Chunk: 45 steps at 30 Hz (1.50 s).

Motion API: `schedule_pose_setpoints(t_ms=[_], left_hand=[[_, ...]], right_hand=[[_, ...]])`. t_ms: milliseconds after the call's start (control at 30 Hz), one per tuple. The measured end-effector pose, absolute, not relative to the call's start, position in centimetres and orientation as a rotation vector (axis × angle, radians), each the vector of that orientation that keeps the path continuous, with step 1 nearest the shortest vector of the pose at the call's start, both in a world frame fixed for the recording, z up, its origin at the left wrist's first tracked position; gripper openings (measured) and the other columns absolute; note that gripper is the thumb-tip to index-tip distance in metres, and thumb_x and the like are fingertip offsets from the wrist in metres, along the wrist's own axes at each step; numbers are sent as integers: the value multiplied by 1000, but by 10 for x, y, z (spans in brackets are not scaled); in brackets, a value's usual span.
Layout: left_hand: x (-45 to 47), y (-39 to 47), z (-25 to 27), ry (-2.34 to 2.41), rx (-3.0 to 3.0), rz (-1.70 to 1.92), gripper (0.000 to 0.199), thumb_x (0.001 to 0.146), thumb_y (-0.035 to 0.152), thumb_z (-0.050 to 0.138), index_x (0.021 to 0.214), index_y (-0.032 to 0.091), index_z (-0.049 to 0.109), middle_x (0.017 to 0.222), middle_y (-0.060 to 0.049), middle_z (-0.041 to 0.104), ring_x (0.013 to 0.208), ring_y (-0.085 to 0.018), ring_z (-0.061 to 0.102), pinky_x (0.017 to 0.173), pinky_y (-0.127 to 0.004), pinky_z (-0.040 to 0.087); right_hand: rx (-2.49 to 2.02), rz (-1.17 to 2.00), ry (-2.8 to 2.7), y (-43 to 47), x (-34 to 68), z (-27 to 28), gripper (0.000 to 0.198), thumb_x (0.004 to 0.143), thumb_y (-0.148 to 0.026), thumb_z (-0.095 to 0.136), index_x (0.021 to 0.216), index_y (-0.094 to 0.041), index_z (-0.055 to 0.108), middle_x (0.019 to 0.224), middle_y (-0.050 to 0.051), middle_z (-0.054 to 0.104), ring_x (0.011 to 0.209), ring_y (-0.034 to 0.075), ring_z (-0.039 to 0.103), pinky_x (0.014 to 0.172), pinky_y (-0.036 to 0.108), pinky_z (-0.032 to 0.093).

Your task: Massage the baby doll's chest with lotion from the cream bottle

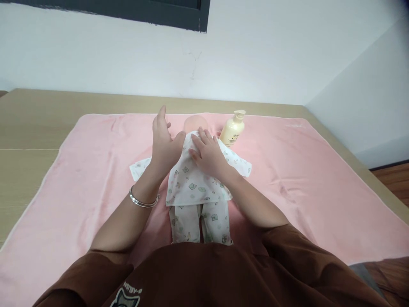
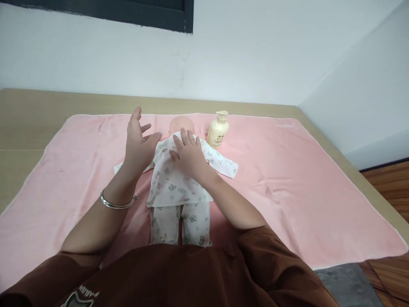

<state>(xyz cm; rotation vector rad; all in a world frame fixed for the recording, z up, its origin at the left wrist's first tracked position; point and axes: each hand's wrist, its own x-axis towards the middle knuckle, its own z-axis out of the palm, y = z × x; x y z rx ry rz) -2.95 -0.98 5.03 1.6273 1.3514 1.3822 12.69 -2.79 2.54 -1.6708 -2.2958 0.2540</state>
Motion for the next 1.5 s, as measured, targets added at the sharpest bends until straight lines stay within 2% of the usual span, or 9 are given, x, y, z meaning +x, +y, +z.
schedule_pose_setpoints(t_ms=[100,233,367,467,600,800,1000,1200,1500], left_hand=[[-27,-11,50,1333,1586,1356,75,86,26,59,154,36,30,162,-9,33,142,-33,45,112,-51,45],[-20,-17,54,1363,1568,1287,64,92,36,54,153,29,35,164,-12,32,144,-33,45,115,-49,43],[-13,-23,59,1261,1482,1156,57,97,48,43,150,27,42,158,-11,44,141,-27,50,115,-44,46],[-3,-23,67,1116,1384,1064,60,98,56,32,147,23,46,148,-13,56,132,-25,60,110,-42,51],[18,-7,82,1022,1351,945,70,98,63,23,142,18,52,140,-16,62,129,-28,62,109,-47,53],[53,43,88,967,1420,783,74,97,65,19,151,20,41,146,-16,56,138,-27,54,111,-48,51],[73,75,72,939,1364,769,68,96,59,25,149,20,43,144,-17,56,143,-27,49,106,-49,53],[84,85,68,968,1404,860,64,94,59,30,137,17,53,133,-17,60,143,-32,47,105,-55,54],[87,86,73,946,1384,854,67,94,62,30,136,16,55,131,-17,60,144,-32,46,105,-54,53]], right_hand=[[-1655,231,-2343,-29,123,21,56,104,-35,43,155,-13,37,168,16,19,156,36,11,124,63,16],[-1654,250,-2290,-26,127,25,59,103,-38,42,155,-12,36,165,18,26,154,37,20,123,67,16],[-1637,191,-1995,-19,161,48,59,102,-37,40,156,-14,34,164,18,27,154,34,24,123,65,20],[-1576,98,-1805,-11,197,62,61,101,-38,39,158,-19,30,165,16,27,155,33,22,123,65,21],[-1593,-5,-1717,3,227,63,63,100,-35,37,160,-18,24,167,14,23,155,32,21,124,65,16],[-1619,39,-1856,27,229,43,70,95,-27,40,161,-11,21,168,16,18,157,31,14,126,63,15],[-1643,12,-1964,31,224,35,68,91,-20,38,158,-10,28,166,15,26,156,29,15,127,60,14],[-1655,-52,-1944,32,226,37,65,89,-17,38,153,-9,40,159,15,39,152,32,27,126,63,14],[-1660,-81,-1719,40,215,33,59,88,-11,31,139,-13,59,146,11,56,145,28,41,127,60,18]])
